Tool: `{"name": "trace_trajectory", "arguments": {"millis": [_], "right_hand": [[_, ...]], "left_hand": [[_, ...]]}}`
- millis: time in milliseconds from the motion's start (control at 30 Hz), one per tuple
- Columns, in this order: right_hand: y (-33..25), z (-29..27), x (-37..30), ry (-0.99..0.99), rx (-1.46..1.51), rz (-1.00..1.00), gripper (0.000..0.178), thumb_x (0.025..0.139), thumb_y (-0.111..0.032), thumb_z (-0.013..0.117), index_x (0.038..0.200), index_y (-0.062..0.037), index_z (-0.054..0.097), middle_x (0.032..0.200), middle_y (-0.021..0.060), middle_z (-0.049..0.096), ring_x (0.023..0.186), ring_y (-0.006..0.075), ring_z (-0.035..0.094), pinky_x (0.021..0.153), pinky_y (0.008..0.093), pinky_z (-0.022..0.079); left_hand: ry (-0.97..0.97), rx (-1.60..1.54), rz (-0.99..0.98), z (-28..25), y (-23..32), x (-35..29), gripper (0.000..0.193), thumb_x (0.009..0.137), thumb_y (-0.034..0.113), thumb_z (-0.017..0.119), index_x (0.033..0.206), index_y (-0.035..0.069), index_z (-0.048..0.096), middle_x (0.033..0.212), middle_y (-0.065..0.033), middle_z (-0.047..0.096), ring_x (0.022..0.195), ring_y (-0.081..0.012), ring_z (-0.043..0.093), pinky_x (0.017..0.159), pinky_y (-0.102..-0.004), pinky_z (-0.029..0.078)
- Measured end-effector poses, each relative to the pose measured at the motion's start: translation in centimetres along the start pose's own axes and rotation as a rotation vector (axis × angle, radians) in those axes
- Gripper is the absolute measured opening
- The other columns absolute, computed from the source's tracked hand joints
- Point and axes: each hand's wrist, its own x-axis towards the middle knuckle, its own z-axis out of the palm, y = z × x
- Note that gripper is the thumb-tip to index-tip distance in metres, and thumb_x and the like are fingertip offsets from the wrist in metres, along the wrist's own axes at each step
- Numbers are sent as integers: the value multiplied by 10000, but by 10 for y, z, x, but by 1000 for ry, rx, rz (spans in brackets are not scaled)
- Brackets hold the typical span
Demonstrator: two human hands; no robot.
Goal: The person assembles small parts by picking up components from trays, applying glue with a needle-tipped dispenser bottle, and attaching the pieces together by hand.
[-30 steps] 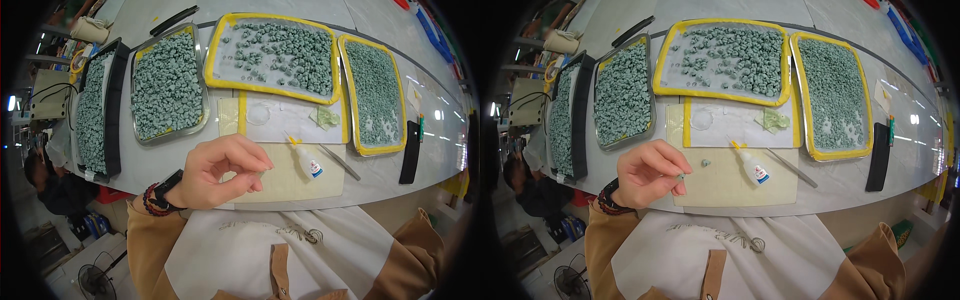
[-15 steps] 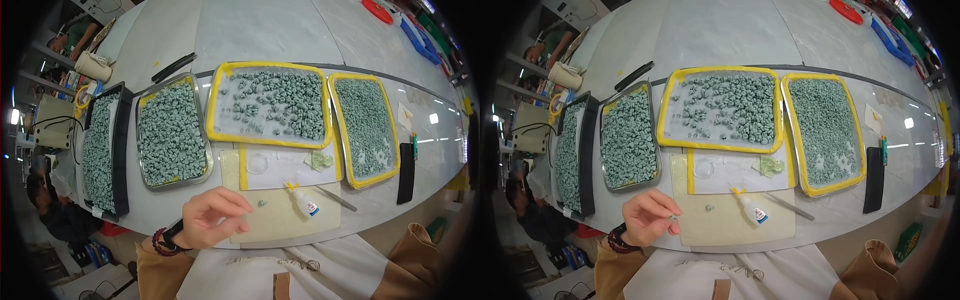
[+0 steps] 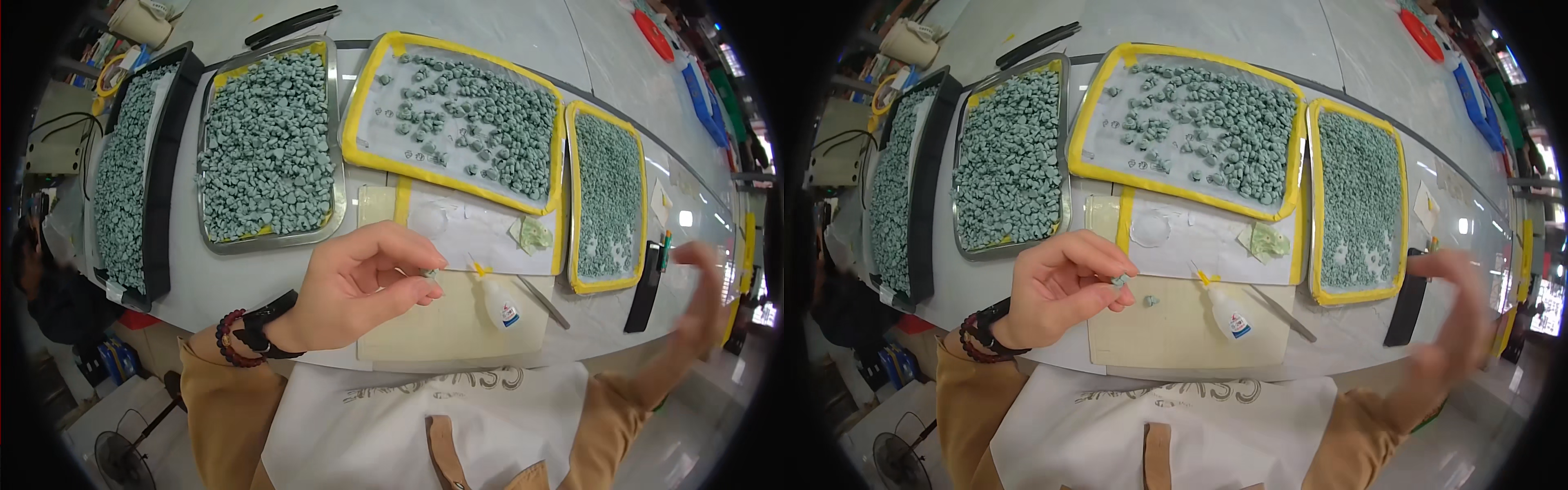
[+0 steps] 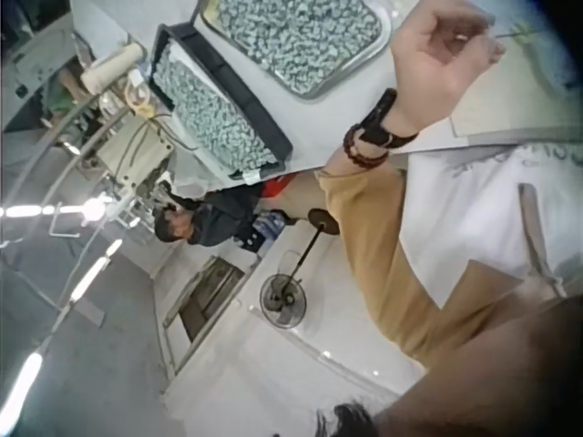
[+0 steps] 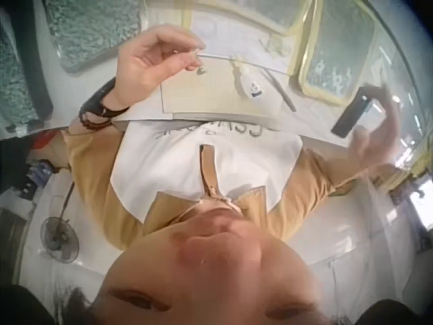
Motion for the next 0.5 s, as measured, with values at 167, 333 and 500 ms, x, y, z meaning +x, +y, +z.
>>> {"name": "trace_trajectory", "arguments": {"millis": [167, 333, 500], "right_hand": [[4, 78, -65, -594, -294, 266, 683, 596, -477, 675, 1105, -46, 531, 942, 119, 485, 849, 290, 441, 738, 398, 371], [0, 105, -70, -657, -359, 329, 626, 589, -435, 687, 1135, -169, 534, 935, 81, 451, 850, 260, 408, 766, 395, 347], [1, 116, -77, -711, -397, 320, 613, 591, -406, 681, 1160, -251, 515, 928, 58, 435, 862, 234, 394, 824, 414, 311]], "left_hand": [[23, 93, -54, -17, -2, 15, 144, 786, -91, 489, 921, -44, 507, 1004, -151, 526, 739, -151, 587, 597, -236, 481], [199, 559, 111, -36, 4, 72, 173, 779, 36, 598, 932, -28, 548, 879, -71, 560, 712, -113, 571, 572, -210, 448], [172, 1161, 420, -20, 28, 50, 235, 738, 86, 631, 943, -5, 561, 872, -79, 556, 668, -176, 552, 572, -235, 430]]}}
